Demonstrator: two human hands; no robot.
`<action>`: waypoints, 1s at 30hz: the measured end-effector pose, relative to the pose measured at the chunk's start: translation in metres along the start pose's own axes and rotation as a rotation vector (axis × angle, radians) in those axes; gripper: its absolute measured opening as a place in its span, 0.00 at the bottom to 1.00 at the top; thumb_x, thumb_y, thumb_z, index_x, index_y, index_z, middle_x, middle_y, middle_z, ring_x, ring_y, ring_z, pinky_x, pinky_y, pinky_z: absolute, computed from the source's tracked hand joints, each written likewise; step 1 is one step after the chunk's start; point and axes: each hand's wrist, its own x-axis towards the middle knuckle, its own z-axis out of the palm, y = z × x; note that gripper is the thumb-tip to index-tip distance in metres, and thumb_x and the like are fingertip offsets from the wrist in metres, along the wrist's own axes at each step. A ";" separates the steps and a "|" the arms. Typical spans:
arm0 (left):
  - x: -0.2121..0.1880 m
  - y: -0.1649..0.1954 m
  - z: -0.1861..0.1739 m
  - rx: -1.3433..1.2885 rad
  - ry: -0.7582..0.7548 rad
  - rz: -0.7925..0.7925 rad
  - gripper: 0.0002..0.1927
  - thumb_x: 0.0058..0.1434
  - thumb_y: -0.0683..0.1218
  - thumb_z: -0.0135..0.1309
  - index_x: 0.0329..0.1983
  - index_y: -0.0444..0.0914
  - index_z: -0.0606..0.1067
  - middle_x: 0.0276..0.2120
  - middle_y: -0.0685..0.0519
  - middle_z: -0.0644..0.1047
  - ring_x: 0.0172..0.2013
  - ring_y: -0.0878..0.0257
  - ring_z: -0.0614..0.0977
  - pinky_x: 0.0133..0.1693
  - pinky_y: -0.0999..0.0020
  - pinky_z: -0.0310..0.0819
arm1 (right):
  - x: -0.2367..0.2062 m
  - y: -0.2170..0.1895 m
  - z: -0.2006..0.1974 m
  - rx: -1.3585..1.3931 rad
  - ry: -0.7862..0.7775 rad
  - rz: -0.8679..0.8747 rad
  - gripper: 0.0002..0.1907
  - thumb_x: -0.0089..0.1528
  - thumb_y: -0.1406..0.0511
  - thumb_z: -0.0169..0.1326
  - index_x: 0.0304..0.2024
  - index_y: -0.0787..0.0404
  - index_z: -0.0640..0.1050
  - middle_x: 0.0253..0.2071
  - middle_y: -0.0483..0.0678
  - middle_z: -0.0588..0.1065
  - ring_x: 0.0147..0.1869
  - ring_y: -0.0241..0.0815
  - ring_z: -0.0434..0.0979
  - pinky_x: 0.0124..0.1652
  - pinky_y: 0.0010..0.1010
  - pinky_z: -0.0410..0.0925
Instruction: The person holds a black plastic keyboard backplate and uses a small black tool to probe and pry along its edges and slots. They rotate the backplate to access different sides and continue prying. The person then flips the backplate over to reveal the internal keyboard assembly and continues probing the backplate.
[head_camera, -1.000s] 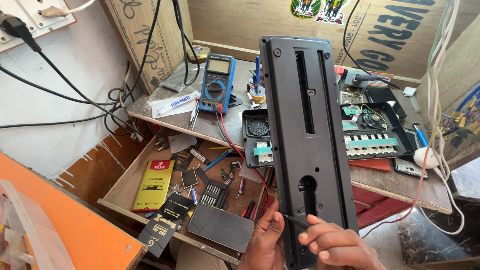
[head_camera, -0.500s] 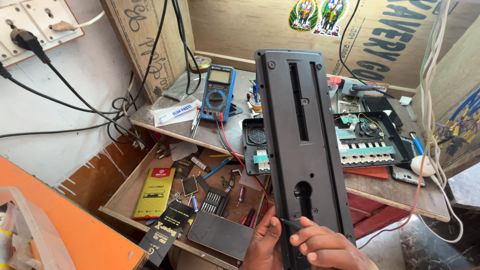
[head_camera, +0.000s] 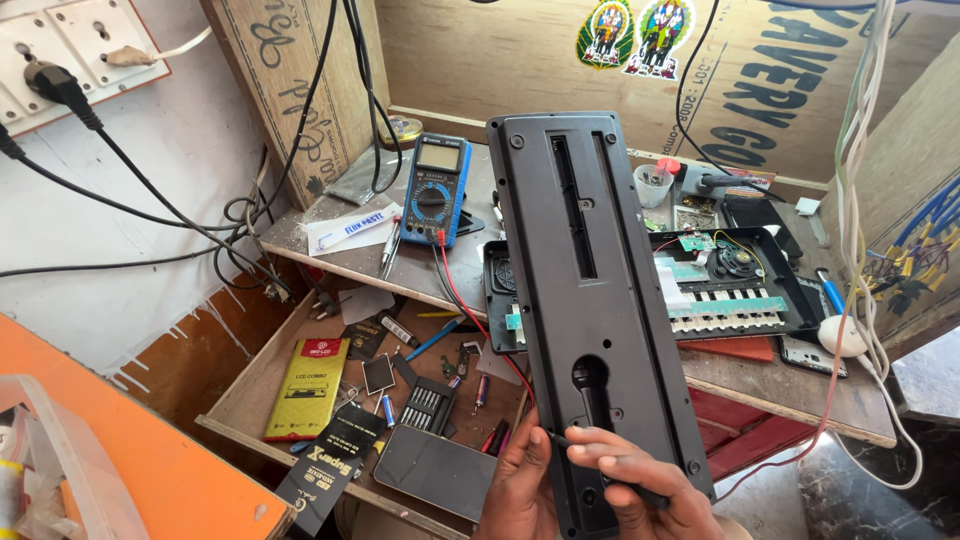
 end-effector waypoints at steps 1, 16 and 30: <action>0.001 -0.001 -0.001 -0.008 -0.013 0.020 0.29 0.67 0.54 0.47 0.69 0.41 0.67 0.53 0.51 0.80 0.53 0.63 0.82 0.54 0.63 0.78 | 0.002 -0.002 -0.001 0.031 -0.001 -0.003 0.12 0.70 0.65 0.51 0.51 0.67 0.74 0.48 0.64 0.82 0.63 0.64 0.80 0.64 0.57 0.72; 0.022 0.023 -0.026 -0.009 -0.078 0.161 0.24 0.70 0.53 0.47 0.66 0.41 0.70 0.50 0.53 0.81 0.49 0.62 0.82 0.50 0.63 0.78 | 0.076 -0.017 -0.082 -0.536 0.336 0.375 0.17 0.68 0.68 0.58 0.57 0.72 0.78 0.35 0.63 0.73 0.33 0.43 0.66 0.33 0.31 0.61; 0.060 0.052 -0.039 -0.047 0.057 0.315 0.20 0.76 0.52 0.36 0.58 0.33 0.70 0.51 0.47 0.76 0.51 0.58 0.80 0.55 0.59 0.75 | 0.094 0.003 0.001 -0.526 -0.200 0.534 0.18 0.53 0.65 0.67 0.45 0.64 0.83 0.27 0.47 0.85 0.30 0.33 0.77 0.32 0.29 0.73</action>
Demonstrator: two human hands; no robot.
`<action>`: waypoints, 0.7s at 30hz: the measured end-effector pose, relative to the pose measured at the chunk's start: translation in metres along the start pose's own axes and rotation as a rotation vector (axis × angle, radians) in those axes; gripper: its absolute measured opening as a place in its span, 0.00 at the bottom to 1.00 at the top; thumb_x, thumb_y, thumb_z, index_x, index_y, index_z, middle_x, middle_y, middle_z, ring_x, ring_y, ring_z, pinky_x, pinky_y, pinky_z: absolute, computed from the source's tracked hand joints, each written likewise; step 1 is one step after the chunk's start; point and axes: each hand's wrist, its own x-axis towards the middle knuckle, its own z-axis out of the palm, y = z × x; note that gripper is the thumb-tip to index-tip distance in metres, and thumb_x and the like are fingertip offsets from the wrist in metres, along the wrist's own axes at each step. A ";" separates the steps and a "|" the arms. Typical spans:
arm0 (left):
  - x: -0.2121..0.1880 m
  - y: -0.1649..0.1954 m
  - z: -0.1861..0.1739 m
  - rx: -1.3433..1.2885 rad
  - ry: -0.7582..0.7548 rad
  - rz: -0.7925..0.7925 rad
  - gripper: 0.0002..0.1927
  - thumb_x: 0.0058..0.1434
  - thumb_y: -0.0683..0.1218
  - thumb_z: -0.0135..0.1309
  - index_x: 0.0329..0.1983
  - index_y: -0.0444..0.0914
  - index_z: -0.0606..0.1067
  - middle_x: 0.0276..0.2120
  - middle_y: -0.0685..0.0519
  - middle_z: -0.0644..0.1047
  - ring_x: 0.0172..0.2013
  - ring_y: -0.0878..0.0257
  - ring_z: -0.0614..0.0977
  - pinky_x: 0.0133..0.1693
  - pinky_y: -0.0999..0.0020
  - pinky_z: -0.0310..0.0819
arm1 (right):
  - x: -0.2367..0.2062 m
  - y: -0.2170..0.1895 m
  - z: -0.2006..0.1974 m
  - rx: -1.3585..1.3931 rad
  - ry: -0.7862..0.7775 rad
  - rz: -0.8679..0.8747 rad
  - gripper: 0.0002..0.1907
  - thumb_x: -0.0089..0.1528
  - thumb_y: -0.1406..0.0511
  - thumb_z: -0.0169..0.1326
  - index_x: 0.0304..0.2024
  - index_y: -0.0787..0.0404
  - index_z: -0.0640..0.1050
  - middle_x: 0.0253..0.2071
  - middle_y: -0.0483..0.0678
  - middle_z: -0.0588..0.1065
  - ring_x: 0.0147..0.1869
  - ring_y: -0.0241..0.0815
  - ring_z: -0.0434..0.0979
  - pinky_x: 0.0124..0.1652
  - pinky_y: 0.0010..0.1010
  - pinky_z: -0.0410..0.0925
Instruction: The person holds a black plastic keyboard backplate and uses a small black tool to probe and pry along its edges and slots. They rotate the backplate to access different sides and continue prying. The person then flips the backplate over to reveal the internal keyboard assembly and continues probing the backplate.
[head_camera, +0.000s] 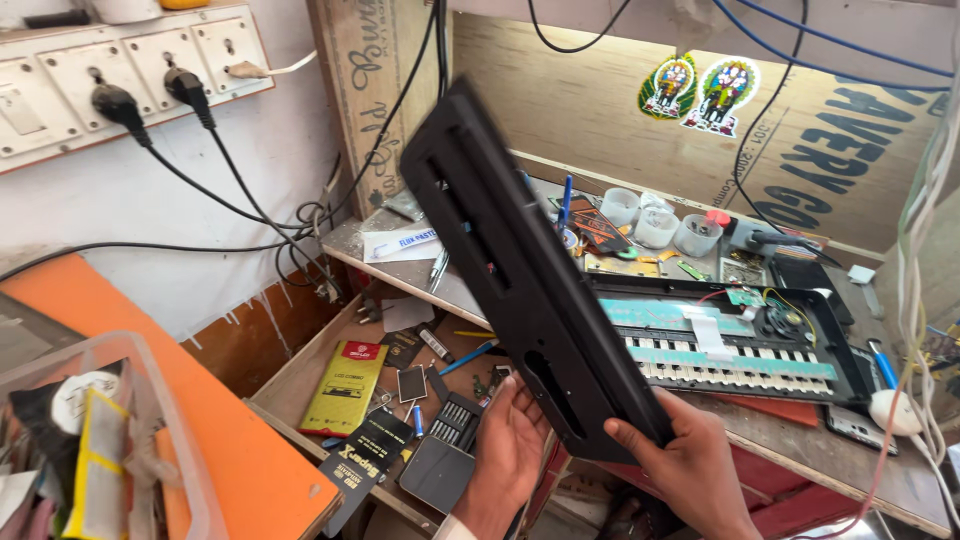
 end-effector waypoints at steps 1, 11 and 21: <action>0.003 0.000 -0.001 -0.033 0.049 0.012 0.21 0.76 0.54 0.35 0.56 0.34 0.71 0.51 0.48 0.77 0.51 0.59 0.80 0.55 0.59 0.75 | 0.000 -0.007 0.002 -0.045 -0.002 -0.030 0.18 0.52 0.65 0.67 0.45 0.63 0.83 0.26 0.47 0.84 0.28 0.35 0.78 0.31 0.30 0.73; 0.032 0.013 -0.025 -0.416 0.204 0.037 0.24 0.68 0.59 0.42 0.44 0.36 0.78 0.39 0.47 0.82 0.42 0.55 0.84 0.51 0.60 0.78 | -0.013 -0.035 0.036 -0.408 -0.109 -0.659 0.14 0.52 0.67 0.62 0.41 0.59 0.79 0.36 0.49 0.80 0.39 0.52 0.81 0.37 0.40 0.74; 0.029 0.020 -0.032 -0.295 0.258 0.064 0.17 0.70 0.53 0.43 0.45 0.38 0.77 0.39 0.51 0.83 0.43 0.61 0.85 0.51 0.65 0.76 | -0.003 -0.037 0.043 -0.288 -0.067 -0.452 0.12 0.53 0.64 0.65 0.38 0.58 0.81 0.29 0.50 0.79 0.33 0.53 0.80 0.32 0.41 0.71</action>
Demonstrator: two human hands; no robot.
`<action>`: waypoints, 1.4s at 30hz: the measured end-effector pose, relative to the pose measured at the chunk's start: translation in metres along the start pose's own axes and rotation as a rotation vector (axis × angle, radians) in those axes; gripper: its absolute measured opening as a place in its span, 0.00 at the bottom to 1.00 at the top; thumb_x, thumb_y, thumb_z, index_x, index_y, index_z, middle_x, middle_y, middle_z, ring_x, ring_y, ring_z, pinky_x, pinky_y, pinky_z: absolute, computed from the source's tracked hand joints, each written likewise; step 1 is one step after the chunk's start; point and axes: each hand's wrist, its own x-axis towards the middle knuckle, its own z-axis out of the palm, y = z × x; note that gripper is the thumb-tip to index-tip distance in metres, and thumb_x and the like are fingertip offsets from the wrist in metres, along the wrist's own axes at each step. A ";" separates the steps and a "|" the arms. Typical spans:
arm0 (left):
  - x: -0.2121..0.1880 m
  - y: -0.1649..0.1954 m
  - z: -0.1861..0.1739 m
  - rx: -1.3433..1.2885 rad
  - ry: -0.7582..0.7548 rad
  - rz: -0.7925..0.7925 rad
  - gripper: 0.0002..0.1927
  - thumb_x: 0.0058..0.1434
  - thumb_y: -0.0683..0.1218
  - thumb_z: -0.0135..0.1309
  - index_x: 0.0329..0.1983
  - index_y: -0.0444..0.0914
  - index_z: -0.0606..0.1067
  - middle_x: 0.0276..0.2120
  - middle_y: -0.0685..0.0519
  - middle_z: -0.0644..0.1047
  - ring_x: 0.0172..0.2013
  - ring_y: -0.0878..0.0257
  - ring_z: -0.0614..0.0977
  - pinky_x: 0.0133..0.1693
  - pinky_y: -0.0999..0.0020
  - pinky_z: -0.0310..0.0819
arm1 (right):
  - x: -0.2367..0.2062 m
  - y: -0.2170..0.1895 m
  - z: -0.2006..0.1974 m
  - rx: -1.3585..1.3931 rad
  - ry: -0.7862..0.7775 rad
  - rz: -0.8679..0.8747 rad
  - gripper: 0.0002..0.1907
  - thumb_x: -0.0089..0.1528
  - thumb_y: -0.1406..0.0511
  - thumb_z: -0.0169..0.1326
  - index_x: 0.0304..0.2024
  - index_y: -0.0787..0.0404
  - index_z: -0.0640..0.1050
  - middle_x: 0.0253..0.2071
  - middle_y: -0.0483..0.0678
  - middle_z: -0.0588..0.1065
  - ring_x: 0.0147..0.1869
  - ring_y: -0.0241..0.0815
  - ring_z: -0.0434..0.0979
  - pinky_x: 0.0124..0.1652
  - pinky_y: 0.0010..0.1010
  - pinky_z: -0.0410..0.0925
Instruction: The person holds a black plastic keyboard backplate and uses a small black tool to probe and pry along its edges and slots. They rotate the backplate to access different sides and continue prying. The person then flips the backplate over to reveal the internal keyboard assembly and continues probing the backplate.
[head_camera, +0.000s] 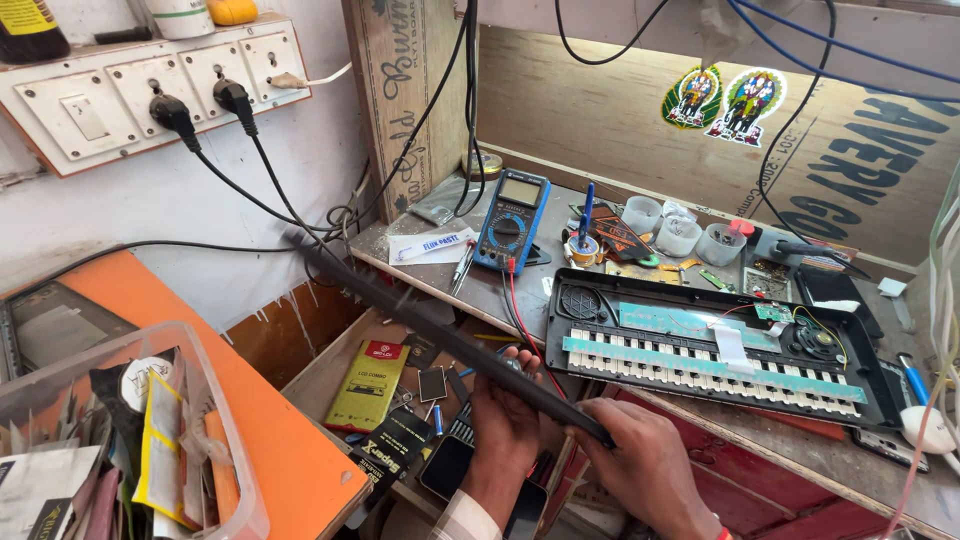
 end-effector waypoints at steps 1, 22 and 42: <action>0.000 -0.001 -0.001 -0.001 -0.049 0.026 0.18 0.70 0.54 0.43 0.44 0.38 0.77 0.39 0.51 0.83 0.43 0.61 0.85 0.50 0.63 0.77 | 0.001 0.000 0.000 0.021 0.005 0.068 0.12 0.53 0.64 0.66 0.38 0.59 0.81 0.28 0.51 0.78 0.32 0.53 0.80 0.32 0.41 0.71; -0.037 0.003 0.011 0.168 -0.109 0.081 0.21 0.73 0.54 0.35 0.53 0.37 0.72 0.46 0.50 0.80 0.48 0.60 0.82 0.52 0.61 0.76 | -0.003 0.026 0.001 0.375 0.048 0.386 0.16 0.53 0.66 0.69 0.41 0.67 0.83 0.28 0.50 0.82 0.29 0.38 0.79 0.31 0.31 0.73; -0.076 0.002 0.018 0.454 -0.092 -0.030 0.20 0.64 0.40 0.49 0.60 0.38 0.70 0.48 0.46 0.82 0.46 0.62 0.85 0.47 0.64 0.78 | -0.035 0.111 0.028 1.255 0.193 0.687 0.20 0.60 0.69 0.56 0.54 0.71 0.74 0.40 0.57 0.81 0.36 0.41 0.84 0.35 0.35 0.79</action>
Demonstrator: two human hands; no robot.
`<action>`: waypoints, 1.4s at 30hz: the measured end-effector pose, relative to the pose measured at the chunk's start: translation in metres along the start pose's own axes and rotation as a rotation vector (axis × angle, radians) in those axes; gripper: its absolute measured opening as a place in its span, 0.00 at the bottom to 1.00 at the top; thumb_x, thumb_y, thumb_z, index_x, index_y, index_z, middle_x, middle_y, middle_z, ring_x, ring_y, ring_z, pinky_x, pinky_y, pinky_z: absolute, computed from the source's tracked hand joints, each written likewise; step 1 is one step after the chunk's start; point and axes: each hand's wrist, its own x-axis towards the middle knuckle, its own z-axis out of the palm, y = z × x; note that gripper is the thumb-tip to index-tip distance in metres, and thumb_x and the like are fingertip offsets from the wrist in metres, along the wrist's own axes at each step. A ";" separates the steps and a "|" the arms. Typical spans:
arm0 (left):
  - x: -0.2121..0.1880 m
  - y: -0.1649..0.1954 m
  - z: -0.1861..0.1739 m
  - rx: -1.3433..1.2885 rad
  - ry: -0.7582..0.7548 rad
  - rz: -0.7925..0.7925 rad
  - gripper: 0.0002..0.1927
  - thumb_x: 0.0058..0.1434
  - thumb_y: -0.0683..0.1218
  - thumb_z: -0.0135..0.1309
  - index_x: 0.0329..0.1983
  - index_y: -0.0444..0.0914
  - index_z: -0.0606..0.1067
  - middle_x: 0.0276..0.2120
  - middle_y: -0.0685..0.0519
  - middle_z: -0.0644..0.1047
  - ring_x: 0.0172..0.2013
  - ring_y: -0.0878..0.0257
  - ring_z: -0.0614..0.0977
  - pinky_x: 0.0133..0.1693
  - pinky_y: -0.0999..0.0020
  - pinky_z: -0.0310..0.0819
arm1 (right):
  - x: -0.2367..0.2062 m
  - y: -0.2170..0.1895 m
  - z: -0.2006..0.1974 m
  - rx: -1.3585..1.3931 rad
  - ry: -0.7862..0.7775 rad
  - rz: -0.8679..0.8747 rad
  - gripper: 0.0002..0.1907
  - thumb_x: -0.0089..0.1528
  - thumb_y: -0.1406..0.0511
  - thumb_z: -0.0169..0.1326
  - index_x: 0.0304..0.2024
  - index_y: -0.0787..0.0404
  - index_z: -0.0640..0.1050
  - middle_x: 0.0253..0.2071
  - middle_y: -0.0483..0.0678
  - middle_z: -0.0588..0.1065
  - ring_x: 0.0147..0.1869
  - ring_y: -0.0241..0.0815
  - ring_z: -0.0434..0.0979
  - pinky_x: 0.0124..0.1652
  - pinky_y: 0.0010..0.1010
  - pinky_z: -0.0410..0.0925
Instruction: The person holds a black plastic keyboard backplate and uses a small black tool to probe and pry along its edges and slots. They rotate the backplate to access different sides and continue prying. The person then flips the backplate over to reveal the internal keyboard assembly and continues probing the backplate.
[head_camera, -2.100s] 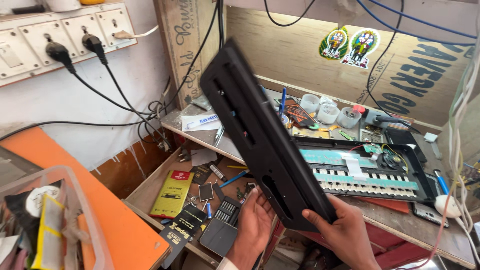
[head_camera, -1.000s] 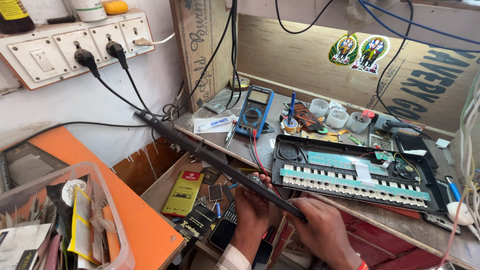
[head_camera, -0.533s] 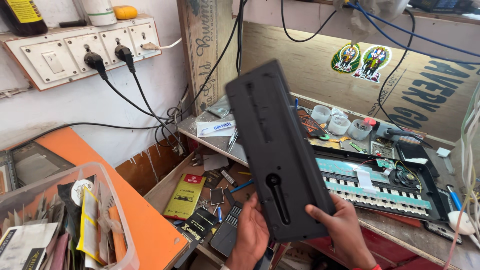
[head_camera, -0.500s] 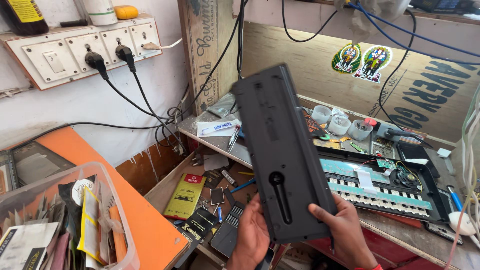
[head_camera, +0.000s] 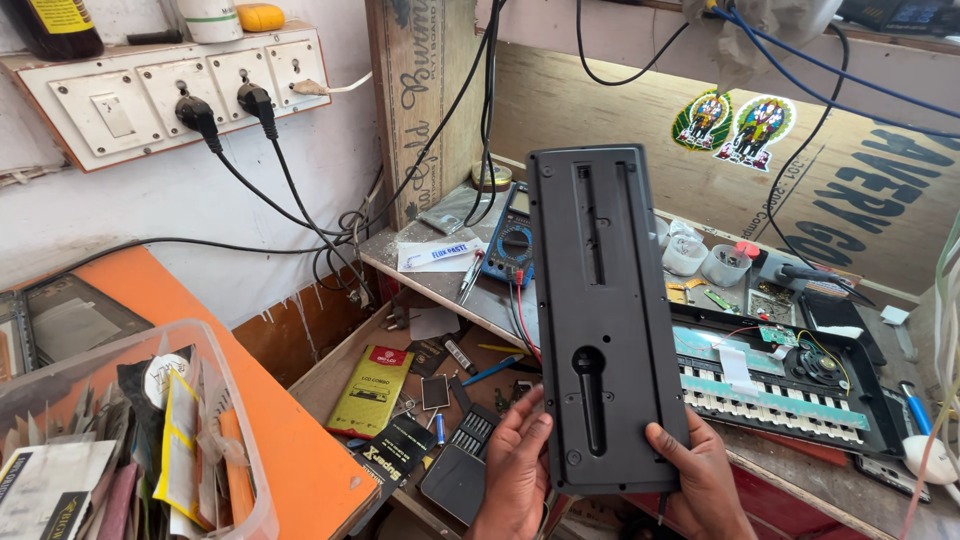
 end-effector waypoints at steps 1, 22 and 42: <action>-0.001 -0.001 0.001 -0.008 -0.012 0.010 0.18 0.65 0.41 0.49 0.58 0.35 0.71 0.46 0.46 0.82 0.45 0.63 0.85 0.46 0.65 0.78 | -0.001 0.002 0.000 0.000 0.006 -0.006 0.20 0.61 0.69 0.56 0.55 0.71 0.75 0.40 0.57 0.81 0.37 0.41 0.84 0.35 0.36 0.79; 0.005 -0.014 0.014 -0.101 0.232 0.129 0.17 0.69 0.46 0.45 0.54 0.33 0.77 0.42 0.48 0.83 0.42 0.62 0.85 0.46 0.64 0.78 | -0.032 -0.051 0.038 0.026 0.153 -0.804 0.08 0.70 0.78 0.42 0.51 0.68 0.68 0.52 0.61 0.75 0.62 0.51 0.78 0.61 0.39 0.73; -0.005 -0.032 0.009 -0.006 0.188 0.264 0.19 0.67 0.48 0.51 0.54 0.31 0.78 0.43 0.46 0.84 0.46 0.64 0.85 0.49 0.69 0.79 | -0.055 -0.019 0.104 -0.571 0.105 -0.743 0.06 0.63 0.77 0.53 0.41 0.67 0.71 0.43 0.56 0.83 0.53 0.44 0.85 0.51 0.32 0.79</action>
